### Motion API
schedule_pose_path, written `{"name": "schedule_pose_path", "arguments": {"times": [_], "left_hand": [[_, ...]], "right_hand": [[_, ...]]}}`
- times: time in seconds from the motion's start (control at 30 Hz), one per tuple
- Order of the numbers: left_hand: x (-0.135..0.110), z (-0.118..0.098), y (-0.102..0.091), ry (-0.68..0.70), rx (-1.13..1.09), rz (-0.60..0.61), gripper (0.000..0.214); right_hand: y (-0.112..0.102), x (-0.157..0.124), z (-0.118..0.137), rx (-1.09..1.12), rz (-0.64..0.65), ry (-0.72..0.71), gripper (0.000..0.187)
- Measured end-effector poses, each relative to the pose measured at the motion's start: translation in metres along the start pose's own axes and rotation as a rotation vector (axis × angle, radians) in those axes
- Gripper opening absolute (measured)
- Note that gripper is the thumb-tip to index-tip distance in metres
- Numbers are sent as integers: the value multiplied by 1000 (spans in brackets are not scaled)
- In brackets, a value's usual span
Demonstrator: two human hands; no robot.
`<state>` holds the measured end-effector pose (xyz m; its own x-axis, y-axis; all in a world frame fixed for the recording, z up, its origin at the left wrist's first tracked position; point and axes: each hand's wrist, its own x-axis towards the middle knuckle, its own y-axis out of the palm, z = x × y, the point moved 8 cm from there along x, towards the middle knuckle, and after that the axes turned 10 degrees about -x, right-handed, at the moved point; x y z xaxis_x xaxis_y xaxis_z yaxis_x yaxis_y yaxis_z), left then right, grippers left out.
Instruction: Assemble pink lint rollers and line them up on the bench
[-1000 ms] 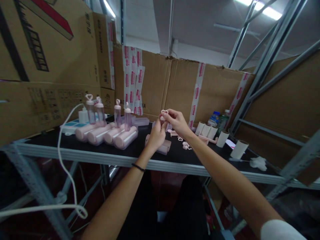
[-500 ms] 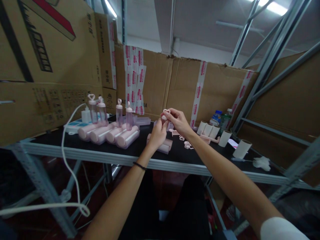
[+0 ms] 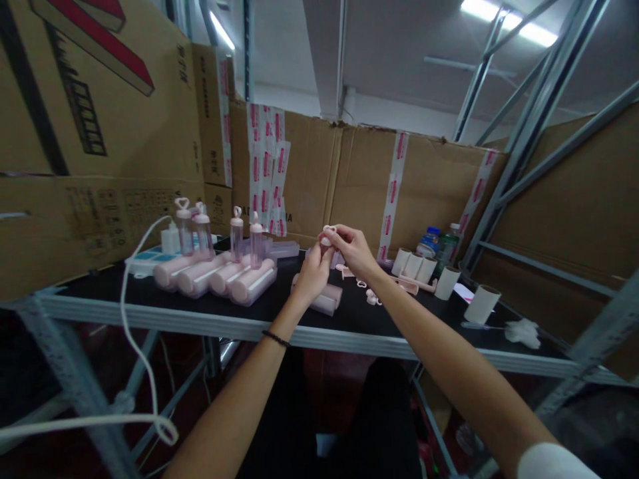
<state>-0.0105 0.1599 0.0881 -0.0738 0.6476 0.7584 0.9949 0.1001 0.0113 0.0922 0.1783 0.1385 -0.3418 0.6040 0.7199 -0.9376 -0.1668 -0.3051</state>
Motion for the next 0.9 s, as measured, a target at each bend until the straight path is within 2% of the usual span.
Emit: {"name": "schedule_pose_path", "arguments": {"times": [0.33,0.7,0.9], "left_hand": [[-3,-5,-2,9,-6,10,38],[-12,-9,-1,-22,73,-28,33],[-9,-8,0,-1,65,-22,33]], "right_hand": [[0,0,13,-49,58,-1,41],[5,-7,14,-87,-70,-31,43],[5,-8,13,-113,-39,-21,46]]}}
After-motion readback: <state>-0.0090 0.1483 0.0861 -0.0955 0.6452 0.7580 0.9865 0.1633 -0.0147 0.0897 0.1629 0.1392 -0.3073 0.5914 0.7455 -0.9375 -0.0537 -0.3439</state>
